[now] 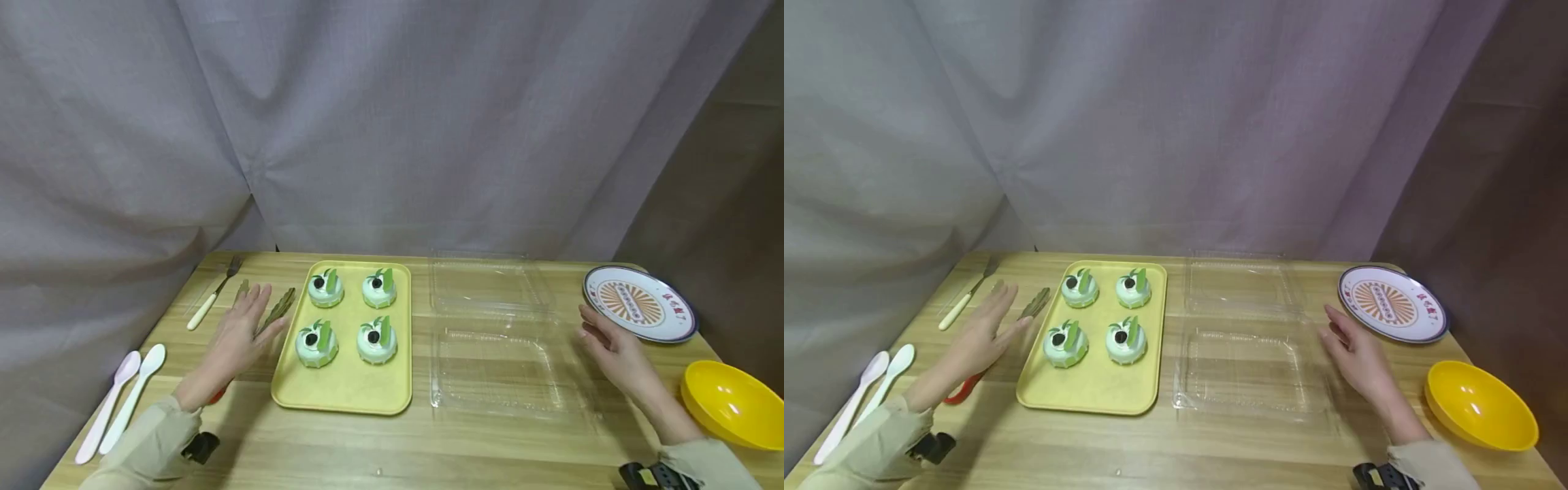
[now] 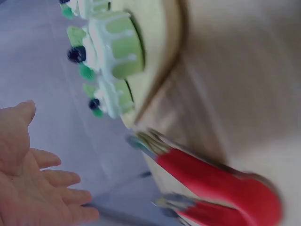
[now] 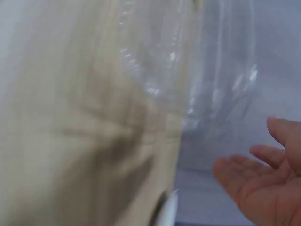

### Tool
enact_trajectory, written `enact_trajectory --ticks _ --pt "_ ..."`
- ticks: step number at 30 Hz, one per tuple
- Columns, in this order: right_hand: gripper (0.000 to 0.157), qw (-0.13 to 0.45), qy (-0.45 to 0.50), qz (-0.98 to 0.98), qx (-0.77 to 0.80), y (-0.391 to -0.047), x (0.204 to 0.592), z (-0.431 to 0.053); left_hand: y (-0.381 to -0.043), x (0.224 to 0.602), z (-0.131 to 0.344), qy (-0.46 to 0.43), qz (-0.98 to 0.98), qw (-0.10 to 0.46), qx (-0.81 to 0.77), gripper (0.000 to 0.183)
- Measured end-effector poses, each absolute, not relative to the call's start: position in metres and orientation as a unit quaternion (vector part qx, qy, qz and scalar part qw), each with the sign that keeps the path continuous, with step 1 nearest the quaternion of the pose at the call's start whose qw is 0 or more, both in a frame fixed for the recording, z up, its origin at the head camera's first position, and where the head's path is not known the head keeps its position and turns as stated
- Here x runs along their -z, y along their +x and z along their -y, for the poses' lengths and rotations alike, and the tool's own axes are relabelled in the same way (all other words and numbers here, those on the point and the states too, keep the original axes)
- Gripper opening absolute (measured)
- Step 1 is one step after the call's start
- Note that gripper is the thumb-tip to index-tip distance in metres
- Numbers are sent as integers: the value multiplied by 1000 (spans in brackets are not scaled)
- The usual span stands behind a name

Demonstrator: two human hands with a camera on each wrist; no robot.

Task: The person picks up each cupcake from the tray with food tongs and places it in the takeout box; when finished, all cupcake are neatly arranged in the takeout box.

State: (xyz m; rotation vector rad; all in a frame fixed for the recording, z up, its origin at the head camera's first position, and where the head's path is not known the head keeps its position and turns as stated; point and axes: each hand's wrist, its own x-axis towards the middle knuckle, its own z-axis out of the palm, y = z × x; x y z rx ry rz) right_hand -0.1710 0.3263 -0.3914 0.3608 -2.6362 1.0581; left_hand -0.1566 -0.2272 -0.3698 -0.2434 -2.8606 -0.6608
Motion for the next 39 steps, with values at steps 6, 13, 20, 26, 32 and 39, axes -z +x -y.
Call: enact_trajectory --ticks 6,13,20,26,32,39 --pt "54 29 114 886 -449 -175 409 -340 -134 380 260 -54 953 108 277 69" --pt "55 11 124 843 -523 -166 417 -368 -134 396 273 -26 946 84 313 73" --pt "55 -7 113 838 -534 -163 423 -373 -139 406 280 18 944 47 325 82" --pt "55 -11 130 823 -553 -171 427 -366 -141 412 284 40 937 36 344 87" --pt "55 -11 143 824 -548 -178 431 -360 -140 415 286 48 934 26 353 89" --pt "52 -13 141 835 -531 -184 431 -352 -137 417 290 66 945 31 318 91"
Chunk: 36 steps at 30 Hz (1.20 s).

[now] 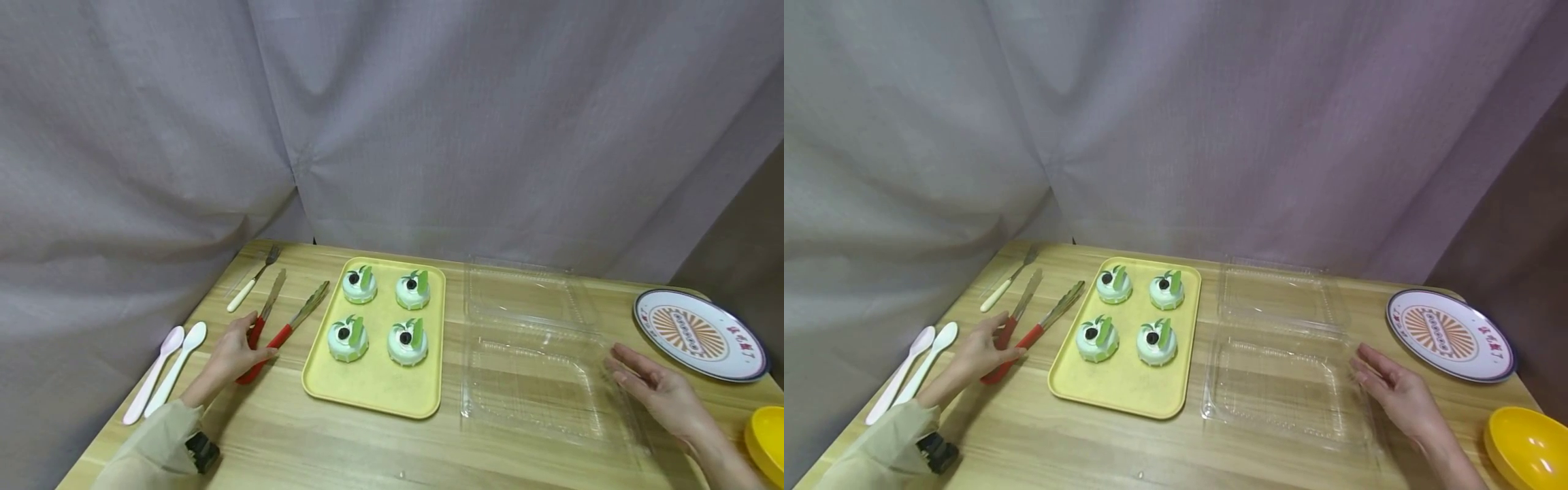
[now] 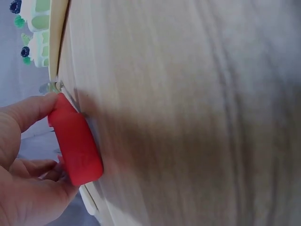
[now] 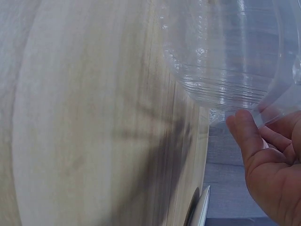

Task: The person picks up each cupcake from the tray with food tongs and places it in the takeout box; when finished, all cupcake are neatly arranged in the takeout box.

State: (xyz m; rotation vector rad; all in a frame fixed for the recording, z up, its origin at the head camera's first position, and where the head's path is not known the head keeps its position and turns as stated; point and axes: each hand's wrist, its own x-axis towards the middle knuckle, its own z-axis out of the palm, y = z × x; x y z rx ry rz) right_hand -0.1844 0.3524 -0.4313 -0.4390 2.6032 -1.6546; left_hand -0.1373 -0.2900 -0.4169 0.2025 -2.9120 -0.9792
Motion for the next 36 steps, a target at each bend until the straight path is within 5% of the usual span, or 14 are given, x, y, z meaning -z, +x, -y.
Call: enact_trajectory --ticks 13,22,36 --pt "53 8 -142 -831 538 -183 433 -353 -147 424 286 83 949 36 303 82" --pt "54 12 -146 -824 547 -183 431 -351 -150 426 285 96 937 56 332 45" --pt "56 24 -144 -807 572 -182 430 -349 -144 409 292 125 892 102 422 69"
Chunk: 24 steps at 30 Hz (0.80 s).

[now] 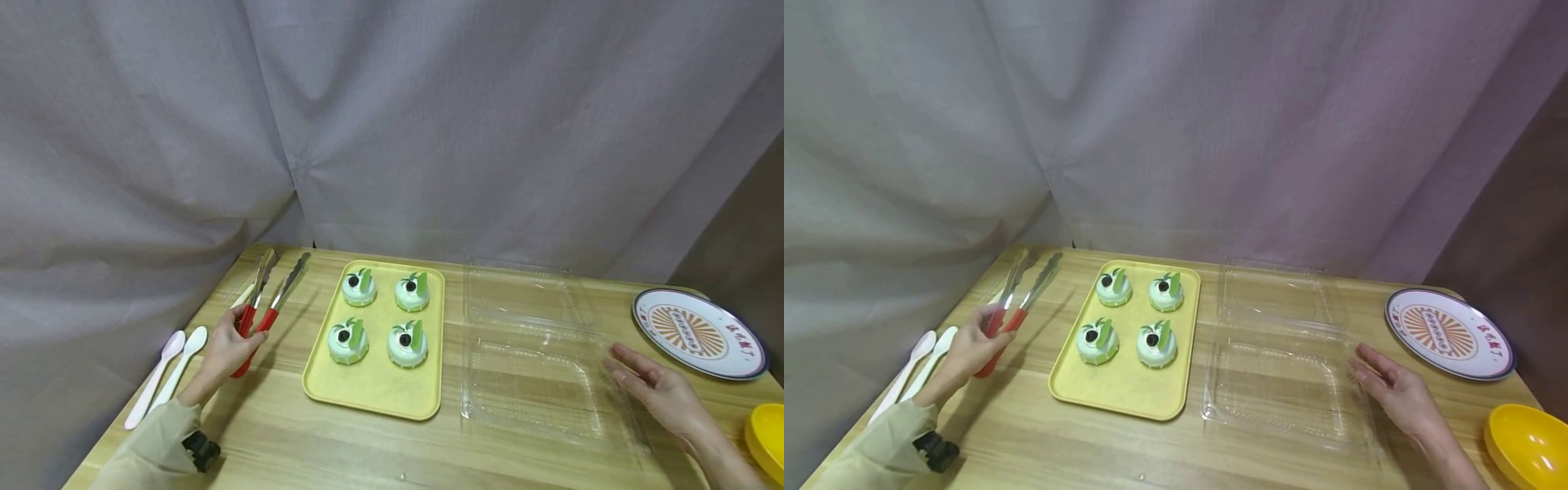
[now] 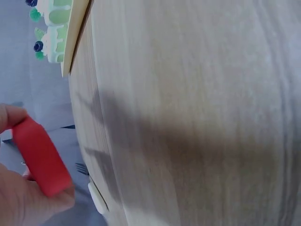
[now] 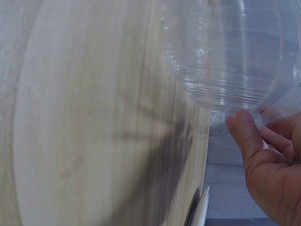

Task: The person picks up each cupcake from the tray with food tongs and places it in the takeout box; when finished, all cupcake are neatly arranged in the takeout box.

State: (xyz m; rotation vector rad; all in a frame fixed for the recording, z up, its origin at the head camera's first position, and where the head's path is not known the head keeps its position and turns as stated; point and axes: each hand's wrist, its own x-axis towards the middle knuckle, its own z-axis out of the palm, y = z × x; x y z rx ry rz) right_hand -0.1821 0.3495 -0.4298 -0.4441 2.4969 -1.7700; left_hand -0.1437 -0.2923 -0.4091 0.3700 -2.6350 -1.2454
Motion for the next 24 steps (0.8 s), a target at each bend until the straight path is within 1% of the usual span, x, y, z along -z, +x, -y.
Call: enact_trajectory --ticks 6,12,18,22,24 --pt "57 28 -146 -792 592 -182 431 -350 -145 407 282 134 861 129 473 64" --pt "56 23 -149 -799 582 -183 433 -352 -146 405 272 138 841 128 508 61" --pt "53 24 -140 -810 568 -183 434 -353 -144 401 264 78 828 114 543 53" --pt "53 18 -140 -818 558 -183 433 -352 -139 401 263 25 843 107 526 56" --pt "53 17 -141 -818 557 -183 433 -352 -136 402 263 5 854 114 507 55"
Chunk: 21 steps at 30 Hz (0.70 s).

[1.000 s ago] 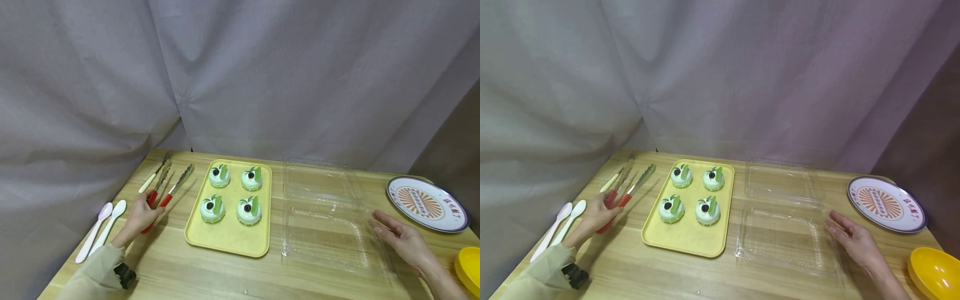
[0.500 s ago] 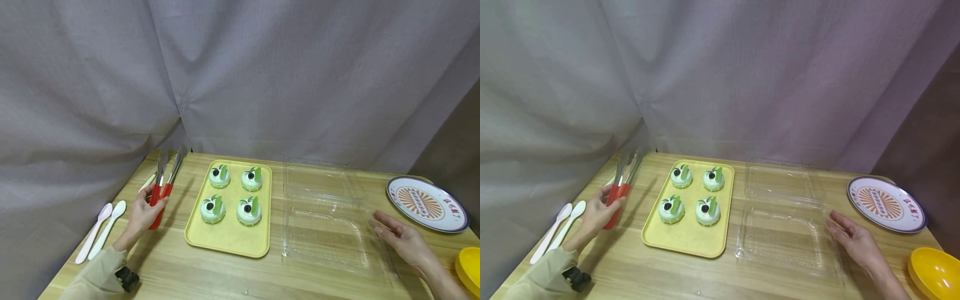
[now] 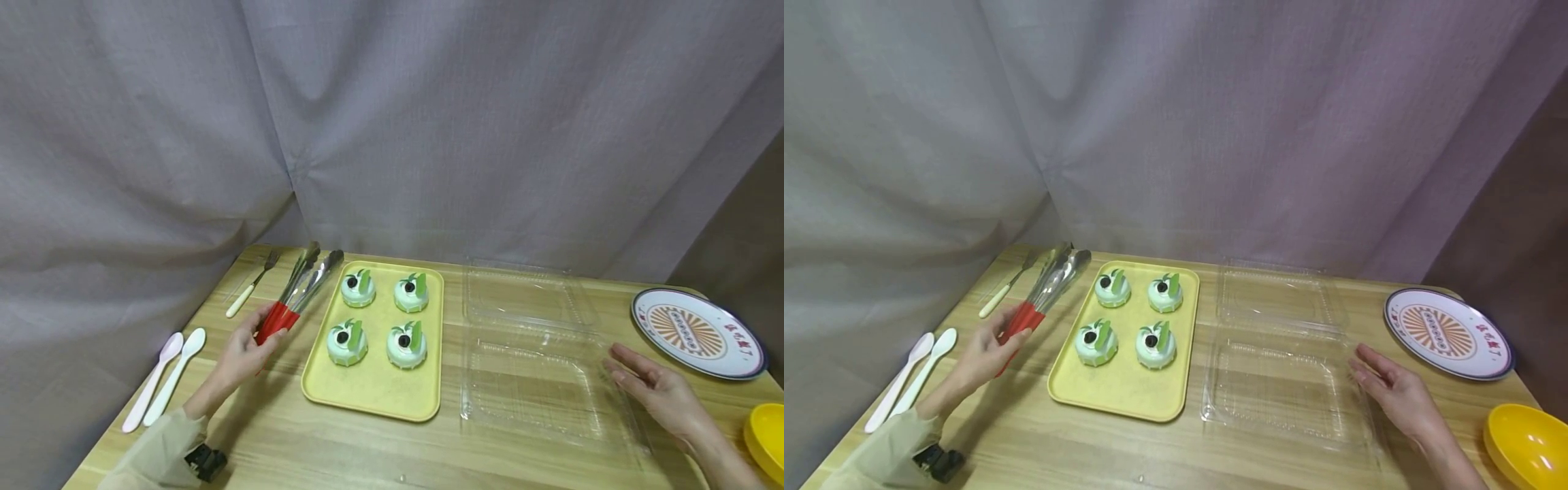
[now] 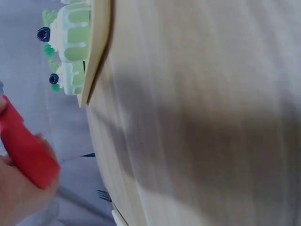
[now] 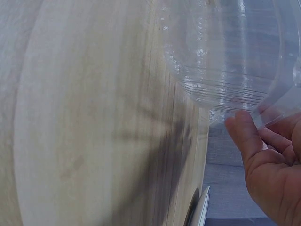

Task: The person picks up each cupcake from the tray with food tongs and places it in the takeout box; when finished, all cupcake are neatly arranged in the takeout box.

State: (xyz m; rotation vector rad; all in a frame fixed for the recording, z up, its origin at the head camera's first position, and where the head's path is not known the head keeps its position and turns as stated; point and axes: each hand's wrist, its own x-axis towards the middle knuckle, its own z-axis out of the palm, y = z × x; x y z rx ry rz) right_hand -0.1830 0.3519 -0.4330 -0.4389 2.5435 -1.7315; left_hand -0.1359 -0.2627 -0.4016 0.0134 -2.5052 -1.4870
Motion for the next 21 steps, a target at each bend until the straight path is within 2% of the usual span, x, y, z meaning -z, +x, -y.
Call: enact_trajectory --ticks 7,11,18,21 --pt "52 7 -139 -834 534 -183 433 -352 -129 410 263 -41 875 170 451 49" --pt "51 5 -134 -840 526 -182 432 -351 -126 415 267 -61 880 183 433 48" --pt "51 15 -134 -833 537 -182 432 -351 -120 415 288 -116 888 144 420 48" --pt "51 19 -135 -830 540 -182 432 -352 -119 413 300 -151 892 144 402 48"
